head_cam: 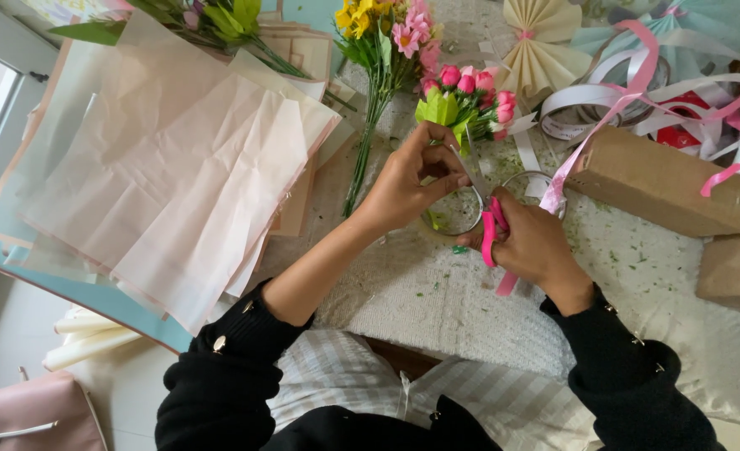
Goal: Trimming flower stems with scissors and securing them with floral tape at a design station.
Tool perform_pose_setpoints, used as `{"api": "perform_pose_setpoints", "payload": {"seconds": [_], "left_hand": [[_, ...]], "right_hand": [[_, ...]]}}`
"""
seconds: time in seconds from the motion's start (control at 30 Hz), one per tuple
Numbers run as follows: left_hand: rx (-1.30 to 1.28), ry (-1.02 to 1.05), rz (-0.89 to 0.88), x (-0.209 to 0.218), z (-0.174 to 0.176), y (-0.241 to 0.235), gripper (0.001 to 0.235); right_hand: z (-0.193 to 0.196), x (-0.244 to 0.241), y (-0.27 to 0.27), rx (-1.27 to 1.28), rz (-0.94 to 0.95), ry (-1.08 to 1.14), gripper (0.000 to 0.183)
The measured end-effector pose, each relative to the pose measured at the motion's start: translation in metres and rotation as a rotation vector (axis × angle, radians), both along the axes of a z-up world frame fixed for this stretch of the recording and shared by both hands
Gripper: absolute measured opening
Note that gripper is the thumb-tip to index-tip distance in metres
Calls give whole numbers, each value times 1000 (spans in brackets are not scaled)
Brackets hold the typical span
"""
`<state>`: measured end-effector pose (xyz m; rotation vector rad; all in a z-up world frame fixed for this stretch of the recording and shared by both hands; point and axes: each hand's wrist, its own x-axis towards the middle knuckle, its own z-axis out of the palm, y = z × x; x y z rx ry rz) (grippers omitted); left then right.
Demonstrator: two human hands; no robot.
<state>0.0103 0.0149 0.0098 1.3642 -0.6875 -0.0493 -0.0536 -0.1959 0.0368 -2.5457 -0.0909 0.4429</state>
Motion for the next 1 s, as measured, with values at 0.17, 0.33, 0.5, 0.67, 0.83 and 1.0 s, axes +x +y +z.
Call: {"api": "perform_pose_setpoints", "payload": {"seconds": [0.17,0.33,0.5,0.67,0.83,1.0], "left_hand": [[24,10,-2,3,1,3,38],[31,9,-3,0,4,3,40],[31,-35,9,0,2,3,44],[22,-32,13,1,-2,2,47],[10,-28,23,-1,1,2,48],[13,-30,26,0,1,3,43]], "right_hand": [[1,3,1,-22,16,-3,63],[-2,2,0,-24,27,-10,62],[-8,2,-2,-73,42,7,67],[-16,0,-3,-73,52,-8,76],[-31,1,-8,-50,64,-41,81],[-33,2,-10,-42,54,-44,80]]}}
